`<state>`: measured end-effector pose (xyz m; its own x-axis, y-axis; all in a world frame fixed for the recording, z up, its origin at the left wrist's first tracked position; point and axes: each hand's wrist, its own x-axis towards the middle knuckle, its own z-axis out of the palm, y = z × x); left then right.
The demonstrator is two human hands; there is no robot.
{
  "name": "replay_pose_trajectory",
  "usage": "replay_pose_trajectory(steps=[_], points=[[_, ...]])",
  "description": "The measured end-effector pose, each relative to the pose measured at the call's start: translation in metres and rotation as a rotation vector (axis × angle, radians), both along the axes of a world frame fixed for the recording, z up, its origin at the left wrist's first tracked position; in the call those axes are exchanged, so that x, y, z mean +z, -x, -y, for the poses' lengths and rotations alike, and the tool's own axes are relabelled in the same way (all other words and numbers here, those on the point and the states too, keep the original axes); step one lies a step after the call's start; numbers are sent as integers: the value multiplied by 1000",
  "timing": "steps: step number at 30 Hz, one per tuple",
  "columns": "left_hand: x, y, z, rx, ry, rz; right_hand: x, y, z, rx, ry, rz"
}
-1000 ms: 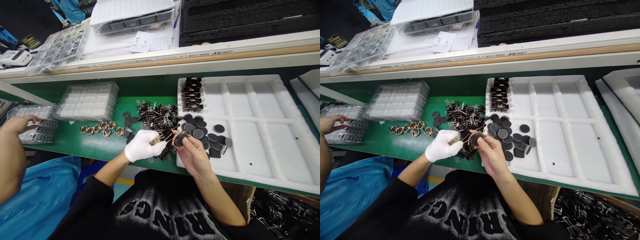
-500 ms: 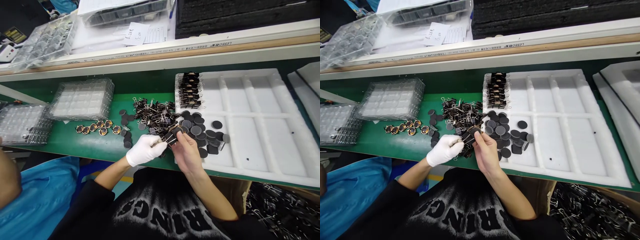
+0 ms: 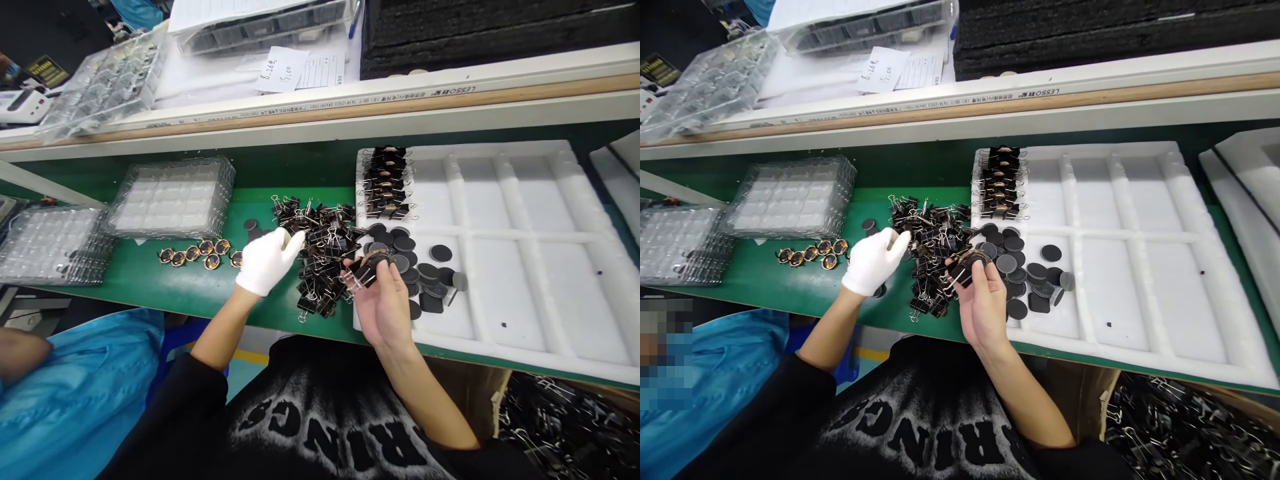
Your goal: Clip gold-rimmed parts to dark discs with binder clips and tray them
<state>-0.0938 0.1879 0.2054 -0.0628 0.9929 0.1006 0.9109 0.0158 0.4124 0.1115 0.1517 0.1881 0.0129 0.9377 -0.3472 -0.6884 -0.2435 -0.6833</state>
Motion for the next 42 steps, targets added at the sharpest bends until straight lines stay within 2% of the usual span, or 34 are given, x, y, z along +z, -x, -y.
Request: replay_pose_trajectory(steps=[2, 5, 10, 12, 14, 18, 20, 23, 25, 28, 30, 32, 36, 39, 42], points=[[-10, 6, -11, 23, -5, -6, 0, 0, 1, 25, 27, -22], [-15, 16, -16, -57, 14, 184, 0, 0, 5, 79, 76, -64], [-7, 32, -1, 75, 35, 589, 1, 2, 13, 236, 118, -116], [-5, 29, 11, 83, 37, 671, 2, 6, 14, 313, 86, -65], [-2, 20, 25, 17, -31, 611, 3, 10, 15, 391, 27, -12], [8, 1, 47, -245, -174, 356, 2, 15, 15, 476, -119, 71], [13, -2, 52, -253, -183, 270, -1, 14, 15, 477, -194, 136], [16, 0, 53, -202, -81, 233, -6, 8, 16, 465, -301, 241], [16, 1, 52, -281, -33, 276, -7, 4, 16, 480, -373, 293], [12, -1, 49, -410, -102, 312, -4, -2, 16, 524, -450, 338], [11, -3, 47, -411, -134, 289, 0, -7, 15, 548, -451, 368], [12, -2, 45, -362, -91, 267, 4, -12, 13, 551, -400, 409], [23, 5, 40, -314, 108, 287, 8, -27, 2, 594, -345, 586], [37, 9, 40, -368, 204, 240, 10, -36, -10, 687, -404, 713], [50, 6, 44, -470, 278, 187, 16, -40, -19, 862, -463, 744]])
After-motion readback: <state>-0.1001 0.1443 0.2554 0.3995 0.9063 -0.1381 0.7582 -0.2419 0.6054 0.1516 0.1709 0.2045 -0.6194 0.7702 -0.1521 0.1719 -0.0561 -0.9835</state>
